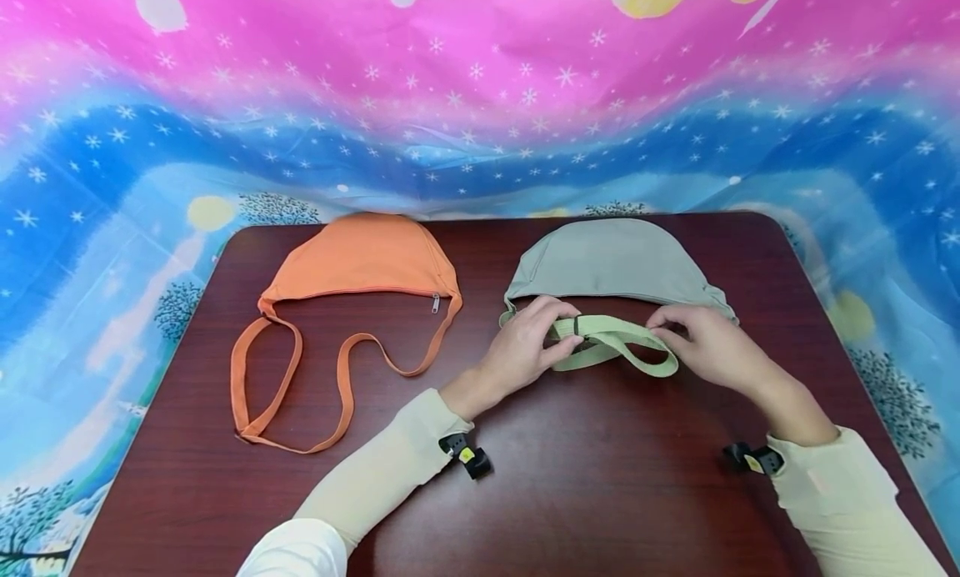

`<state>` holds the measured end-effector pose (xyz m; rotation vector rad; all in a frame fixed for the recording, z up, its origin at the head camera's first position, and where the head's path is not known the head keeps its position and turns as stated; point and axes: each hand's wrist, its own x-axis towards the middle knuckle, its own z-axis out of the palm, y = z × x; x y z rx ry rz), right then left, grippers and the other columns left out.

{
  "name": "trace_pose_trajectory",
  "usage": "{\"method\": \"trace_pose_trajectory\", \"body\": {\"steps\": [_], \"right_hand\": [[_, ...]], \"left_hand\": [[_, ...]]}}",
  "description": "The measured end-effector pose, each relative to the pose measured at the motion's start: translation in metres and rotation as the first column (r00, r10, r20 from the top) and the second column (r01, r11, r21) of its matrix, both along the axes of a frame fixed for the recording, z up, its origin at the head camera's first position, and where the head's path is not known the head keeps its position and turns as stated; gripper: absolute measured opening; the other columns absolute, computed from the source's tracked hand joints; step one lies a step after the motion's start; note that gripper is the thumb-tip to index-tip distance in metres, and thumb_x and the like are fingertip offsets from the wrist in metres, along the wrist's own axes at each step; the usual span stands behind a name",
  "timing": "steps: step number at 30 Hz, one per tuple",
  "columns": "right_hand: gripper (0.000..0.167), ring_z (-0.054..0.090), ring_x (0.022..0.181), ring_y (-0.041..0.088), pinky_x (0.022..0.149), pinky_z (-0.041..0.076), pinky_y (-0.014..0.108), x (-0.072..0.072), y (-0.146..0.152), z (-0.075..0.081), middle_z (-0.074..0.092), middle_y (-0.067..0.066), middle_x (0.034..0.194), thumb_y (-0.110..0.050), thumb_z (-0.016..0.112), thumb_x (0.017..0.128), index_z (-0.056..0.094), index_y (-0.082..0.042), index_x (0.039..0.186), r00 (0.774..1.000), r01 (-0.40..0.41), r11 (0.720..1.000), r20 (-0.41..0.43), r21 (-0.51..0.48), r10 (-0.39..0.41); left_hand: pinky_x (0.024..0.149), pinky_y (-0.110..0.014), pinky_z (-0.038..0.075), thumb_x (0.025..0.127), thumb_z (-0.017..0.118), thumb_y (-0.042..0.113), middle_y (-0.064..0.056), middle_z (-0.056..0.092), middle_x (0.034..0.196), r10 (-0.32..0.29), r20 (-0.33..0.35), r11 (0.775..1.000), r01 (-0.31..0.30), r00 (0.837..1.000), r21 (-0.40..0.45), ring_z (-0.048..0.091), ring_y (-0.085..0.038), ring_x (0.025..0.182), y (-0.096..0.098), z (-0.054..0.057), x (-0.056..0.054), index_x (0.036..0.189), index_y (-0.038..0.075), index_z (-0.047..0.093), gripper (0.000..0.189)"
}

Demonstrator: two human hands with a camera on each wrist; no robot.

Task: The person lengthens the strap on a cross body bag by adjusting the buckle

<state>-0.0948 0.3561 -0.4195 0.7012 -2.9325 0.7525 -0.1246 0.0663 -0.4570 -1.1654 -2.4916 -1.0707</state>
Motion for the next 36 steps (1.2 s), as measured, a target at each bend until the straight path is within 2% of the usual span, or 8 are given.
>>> {"method": "trace_pose_trajectory", "body": {"steps": [7, 8, 15, 17, 20, 25, 32, 36], "right_hand": [[0.014, 0.039, 0.059, 0.002, 0.057, 0.033, 0.024, 0.009, 0.015, 0.003, 0.052, -0.010, 0.071, -0.005, 0.072, 0.094, 0.071, -0.019, 0.092, 0.997, 0.070, 0.997, 0.021, 0.030, -0.071], [0.014, 0.037, 0.058, 0.003, 0.057, 0.032, 0.024, 0.010, 0.016, 0.003, 0.048, -0.010, 0.069, -0.008, 0.072, 0.095, 0.070, -0.021, 0.091, 0.997, 0.074, 0.997, 0.026, 0.024, -0.075], [0.010, 0.037, 0.059, 0.003, 0.058, 0.032, 0.023, 0.014, 0.023, 0.004, 0.050, -0.011, 0.071, -0.009, 0.071, 0.096, 0.072, -0.018, 0.093, 0.997, 0.077, 0.996, 0.030, 0.052, -0.078], [0.009, 0.037, 0.058, 0.003, 0.057, 0.033, 0.024, 0.015, 0.025, 0.005, 0.049, -0.011, 0.070, -0.009, 0.071, 0.096, 0.072, -0.018, 0.093, 0.996, 0.079, 0.994, 0.036, 0.070, -0.082], [0.009, 0.037, 0.056, 0.003, 0.058, 0.033, 0.025, 0.017, 0.031, 0.004, 0.047, -0.010, 0.068, -0.009, 0.070, 0.096, 0.072, -0.017, 0.095, 0.994, 0.092, 0.990, 0.048, 0.103, -0.098], [0.005, 0.037, 0.057, 0.002, 0.059, 0.033, 0.026, 0.021, 0.051, 0.000, 0.048, -0.010, 0.069, -0.009, 0.069, 0.097, 0.072, -0.014, 0.095, 0.987, 0.132, 0.976, 0.068, 0.171, -0.145], [0.008, 0.041, 0.059, 0.006, 0.058, 0.035, 0.030, 0.022, 0.074, -0.009, 0.056, -0.007, 0.073, -0.013, 0.067, 0.099, 0.072, -0.007, 0.097, 0.968, 0.171, 0.948, 0.134, 0.269, -0.212], [0.008, 0.041, 0.059, 0.008, 0.059, 0.035, 0.031, 0.023, 0.084, -0.011, 0.053, -0.007, 0.071, -0.013, 0.067, 0.099, 0.071, -0.007, 0.094, 0.958, 0.177, 0.936, 0.164, 0.304, -0.235]], "left_hand": [[0.093, -0.024, 0.049, 0.099, 0.069, 0.024, -0.005, 0.063, 0.120, 0.001, -0.016, 0.998, -0.001, 1.000, 0.056, 0.063, -0.015, 0.107, -0.006, 0.004, -0.006, 0.124, 0.007, 0.064, 0.031], [0.092, -0.023, 0.048, 0.099, 0.068, 0.025, -0.004, 0.063, 0.120, 0.002, -0.020, 0.999, -0.001, 1.000, 0.048, 0.063, -0.014, 0.106, -0.006, 0.004, -0.007, 0.124, 0.007, 0.064, 0.031], [0.089, -0.021, 0.047, 0.101, 0.066, 0.028, -0.003, 0.062, 0.118, -0.012, 0.004, 1.000, 0.012, 1.000, 0.003, 0.059, -0.011, 0.100, -0.005, 0.004, -0.005, 0.124, 0.008, 0.063, 0.031], [0.090, -0.021, 0.047, 0.101, 0.065, 0.026, -0.005, 0.061, 0.118, -0.019, 0.020, 1.000, 0.019, 1.000, 0.025, 0.059, -0.012, 0.100, -0.006, 0.004, -0.005, 0.125, 0.006, 0.062, 0.031], [0.092, -0.023, 0.048, 0.100, 0.067, 0.023, -0.008, 0.061, 0.118, 0.000, 0.034, 0.996, -0.003, 0.999, 0.091, 0.060, -0.016, 0.102, -0.009, 0.003, -0.007, 0.124, 0.003, 0.061, 0.032], [0.093, -0.022, 0.048, 0.098, 0.069, 0.018, -0.011, 0.060, 0.118, 0.055, 0.011, 0.986, -0.056, 0.998, 0.156, 0.061, -0.019, 0.103, -0.016, 0.006, -0.013, 0.120, -0.001, 0.060, 0.031], [0.096, -0.020, 0.046, 0.097, 0.069, 0.015, -0.012, 0.060, 0.117, 0.041, 0.006, 0.980, -0.041, 0.999, 0.194, 0.059, -0.020, 0.106, -0.022, 0.010, -0.018, 0.121, -0.003, 0.059, 0.031], [0.095, -0.020, 0.045, 0.097, 0.070, 0.014, -0.011, 0.060, 0.117, 0.040, -0.009, 0.979, -0.037, 0.999, 0.201, 0.059, -0.020, 0.106, -0.025, 0.009, -0.021, 0.122, -0.001, 0.059, 0.031]]}}
